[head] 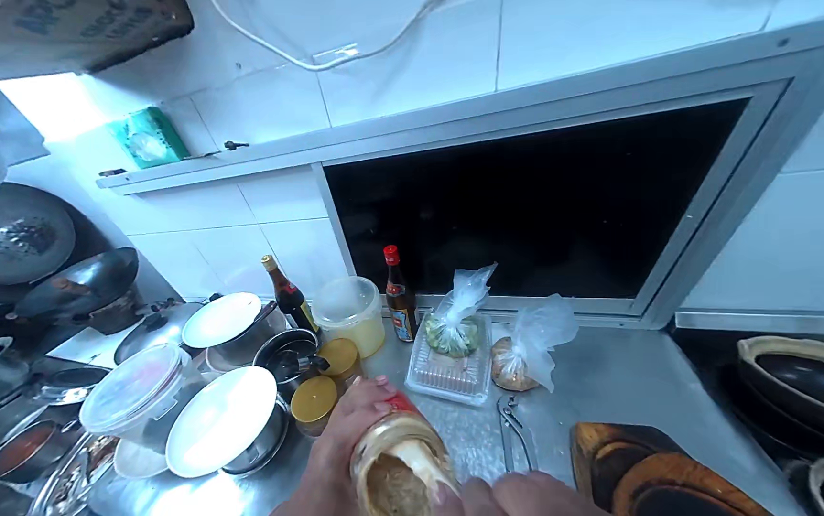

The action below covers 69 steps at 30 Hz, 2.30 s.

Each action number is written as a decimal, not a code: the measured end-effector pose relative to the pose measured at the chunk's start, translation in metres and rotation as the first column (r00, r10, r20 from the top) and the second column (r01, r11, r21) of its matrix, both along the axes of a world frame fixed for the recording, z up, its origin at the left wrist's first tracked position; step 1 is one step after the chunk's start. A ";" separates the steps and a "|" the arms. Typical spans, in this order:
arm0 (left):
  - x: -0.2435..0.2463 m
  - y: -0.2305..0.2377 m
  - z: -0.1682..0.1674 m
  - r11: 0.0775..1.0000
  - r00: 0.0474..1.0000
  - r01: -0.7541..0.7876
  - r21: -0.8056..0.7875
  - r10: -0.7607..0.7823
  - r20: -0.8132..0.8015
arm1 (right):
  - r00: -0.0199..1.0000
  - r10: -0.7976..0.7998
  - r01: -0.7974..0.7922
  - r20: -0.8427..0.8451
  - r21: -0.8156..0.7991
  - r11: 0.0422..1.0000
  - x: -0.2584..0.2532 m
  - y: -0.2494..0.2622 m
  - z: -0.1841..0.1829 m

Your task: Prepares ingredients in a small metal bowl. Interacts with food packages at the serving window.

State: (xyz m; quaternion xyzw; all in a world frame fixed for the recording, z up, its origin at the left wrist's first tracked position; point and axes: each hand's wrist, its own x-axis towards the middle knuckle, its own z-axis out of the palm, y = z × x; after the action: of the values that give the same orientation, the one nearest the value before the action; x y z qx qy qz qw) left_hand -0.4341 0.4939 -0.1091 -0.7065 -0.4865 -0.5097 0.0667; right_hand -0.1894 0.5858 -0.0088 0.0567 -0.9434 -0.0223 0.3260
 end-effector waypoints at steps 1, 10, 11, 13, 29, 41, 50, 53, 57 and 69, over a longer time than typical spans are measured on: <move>0.000 0.002 0.001 1.000 0.998 -0.010 -0.008 0.009 -0.059 | 1.000 -0.009 0.009 -0.024 0.021 1.000 -0.011 0.001 -0.007; -0.015 0.008 0.001 0.989 0.974 -0.035 -0.145 0.001 -0.227 | 1.000 0.028 -0.029 0.007 0.124 0.992 -0.031 0.023 -0.042; -0.017 0.009 0.000 0.984 0.968 -0.046 -0.170 0.001 -0.252 | 1.000 0.027 -0.028 0.012 0.158 0.987 -0.037 0.024 -0.054; -0.023 0.011 -0.003 0.969 0.955 -0.065 -0.236 -0.009 -0.298 | 0.997 0.036 -0.049 0.069 0.193 0.980 -0.032 0.022 -0.065; -0.026 -0.004 -0.054 0.888 0.849 -0.176 -0.426 -0.082 -0.523 | 0.990 0.129 -0.123 -0.058 0.099 0.988 -0.039 0.033 -0.157; -0.028 -0.002 -0.065 0.854 0.735 -0.282 -0.437 -0.100 -0.670 | 0.969 0.246 -0.244 -0.028 0.066 0.968 -0.038 0.056 -0.199; -0.025 0.000 -0.069 0.854 0.668 -0.329 -0.403 -0.091 -0.739 | 0.971 0.237 -0.237 -0.022 0.005 0.971 -0.034 0.052 -0.207; -0.025 -0.001 -0.069 0.857 0.635 -0.327 -0.400 -0.114 -0.764 | 0.971 0.237 -0.237 0.003 -0.025 0.971 -0.016 0.052 -0.214; -0.021 -0.006 -0.072 0.832 0.669 -0.351 -0.429 -0.098 -0.737 | 0.979 0.204 -0.205 -0.025 -0.017 0.979 -0.018 0.055 -0.207; -0.019 -0.007 -0.068 0.818 0.700 -0.355 -0.453 -0.088 -0.709 | 0.970 0.243 -0.243 0.012 -0.010 0.970 -0.011 0.052 -0.202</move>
State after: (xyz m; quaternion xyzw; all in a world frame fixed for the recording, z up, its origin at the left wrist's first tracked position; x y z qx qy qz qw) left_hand -0.4532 0.4865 -0.1776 -0.7937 -0.6028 -0.0302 0.0757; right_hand -0.1999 0.6380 -0.2107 0.1706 -0.9315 0.0224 0.3204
